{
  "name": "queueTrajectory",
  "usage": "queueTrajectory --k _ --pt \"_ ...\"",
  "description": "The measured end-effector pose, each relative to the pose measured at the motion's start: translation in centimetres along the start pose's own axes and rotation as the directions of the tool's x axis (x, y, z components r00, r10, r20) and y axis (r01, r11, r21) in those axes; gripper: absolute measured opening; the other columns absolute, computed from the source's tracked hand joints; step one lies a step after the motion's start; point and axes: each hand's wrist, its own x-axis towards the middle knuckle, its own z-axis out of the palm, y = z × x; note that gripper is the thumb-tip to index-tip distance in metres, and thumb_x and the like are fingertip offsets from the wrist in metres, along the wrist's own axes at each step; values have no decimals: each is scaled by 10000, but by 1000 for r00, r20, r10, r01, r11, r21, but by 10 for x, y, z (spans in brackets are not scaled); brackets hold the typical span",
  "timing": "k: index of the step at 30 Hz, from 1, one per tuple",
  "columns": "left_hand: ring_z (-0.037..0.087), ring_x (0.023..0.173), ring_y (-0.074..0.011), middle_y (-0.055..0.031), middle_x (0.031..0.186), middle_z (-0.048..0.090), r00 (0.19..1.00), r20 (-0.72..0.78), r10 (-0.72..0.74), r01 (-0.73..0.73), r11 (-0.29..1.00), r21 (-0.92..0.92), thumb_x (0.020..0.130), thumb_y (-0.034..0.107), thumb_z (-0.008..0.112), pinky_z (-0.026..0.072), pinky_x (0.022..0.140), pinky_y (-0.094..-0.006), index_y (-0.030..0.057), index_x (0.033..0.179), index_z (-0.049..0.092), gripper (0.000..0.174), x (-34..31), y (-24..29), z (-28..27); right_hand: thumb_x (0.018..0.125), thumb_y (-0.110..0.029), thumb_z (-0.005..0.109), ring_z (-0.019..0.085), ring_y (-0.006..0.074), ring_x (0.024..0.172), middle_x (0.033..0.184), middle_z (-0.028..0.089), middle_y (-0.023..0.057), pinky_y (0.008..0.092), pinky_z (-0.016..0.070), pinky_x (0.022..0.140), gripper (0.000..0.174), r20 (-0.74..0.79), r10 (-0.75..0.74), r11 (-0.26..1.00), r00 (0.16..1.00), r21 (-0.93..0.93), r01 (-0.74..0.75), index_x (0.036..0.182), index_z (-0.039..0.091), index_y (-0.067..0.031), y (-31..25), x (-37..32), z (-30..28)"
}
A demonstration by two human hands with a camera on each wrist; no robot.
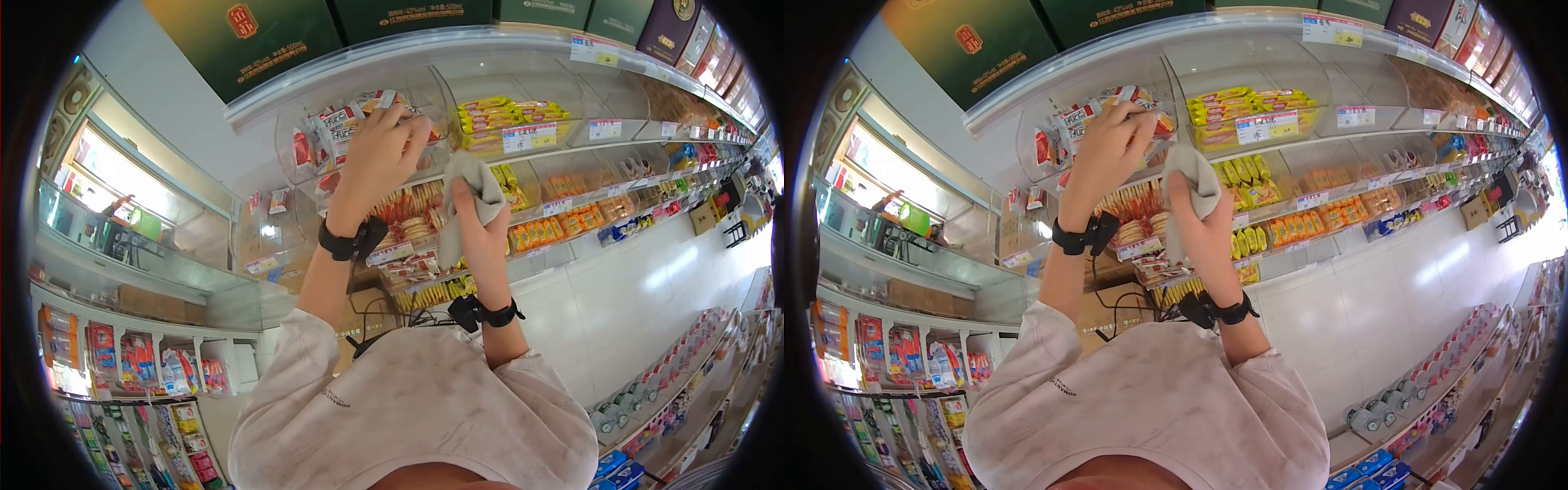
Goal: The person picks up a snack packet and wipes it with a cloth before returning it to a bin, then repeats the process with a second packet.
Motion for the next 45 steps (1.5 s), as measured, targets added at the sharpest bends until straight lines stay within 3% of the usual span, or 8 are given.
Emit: queueTrajectory --k 9,15,21,27,31,34,41,45 --pt "643 1105 -368 -227 1175 663 903 -421 -90 -4 976 -216 968 -40 473 492 966 -409 -9 1326 568 371 -29 -4 -17 886 -104 656 612 433 1085 1169 630 277 509 495 942 355 484 -524 331 701 -643 691 1181 601 86 17 66 54" --pt "628 861 -111 -79 1001 695 823 -327 -465 151 734 -662 980 -7 486 492 717 -255 -34 991 698 214 -120 -21 -67 1013 -330 544 636 465 1066 1164 662 277 479 513 924 411 509 -139 368 849 -769 522 1205 648 19 8 78 78" --pt "624 761 -113 -62 878 701 583 -257 -771 348 522 -779 956 51 501 480 655 -261 -13 964 718 226 -178 -132 -55 1014 -417 525 646 447 1060 1007 702 259 456 513 909 466 313 195 531 930 -831 168 1123 686 6 1 108 93" --pt "600 708 -109 -35 842 672 513 -4 -858 660 397 -638 922 125 561 476 645 -257 -10 1000 723 226 -233 -274 10 1040 -245 529 627 341 1154 1276 630 212 370 477 976 335 468 -391 658 792 -459 596 1255 643 -15 7 72 76" --pt "568 677 -108 -14 827 627 494 214 -843 778 319 -542 898 143 578 449 605 -256 -22 1184 672 343 -231 -329 33 1044 -149 494 581 262 1185 1312 601 155 339 434 1010 294 322 -367 831 873 -309 463 1235 640 19 -6 15 60" --pt "521 634 -96 -7 835 595 481 -41 -876 721 422 -550 886 99 529 412 553 -260 10 1364 573 488 -233 -392 94 1054 -182 476 571 227 1180 1290 614 136 332 418 1026 332 321 -296 885 900 -263 385 1245 618 50 -6 -15 43" --pt "535 692 -136 -37 862 579 467 558 -687 832 126 -540 907 49 455 453 530 -312 121 1502 474 599 -208 -417 87 1073 -215 445 573 193 1139 1256 629 114 325 418 1015 366 313 -207 885 927 -343 314 1264 594 60 -5 -46 11" --pt "606 858 -204 -74 1022 610 364 522 -772 924 228 -307 957 124 524 548 651 -403 120 1477 487 521 -197 -386 76 1039 -204 479 595 226 1087 1201 636 139 330 444 964 346 239 -148 895 960 -380 232 1201 625 64 -6 -52 2"
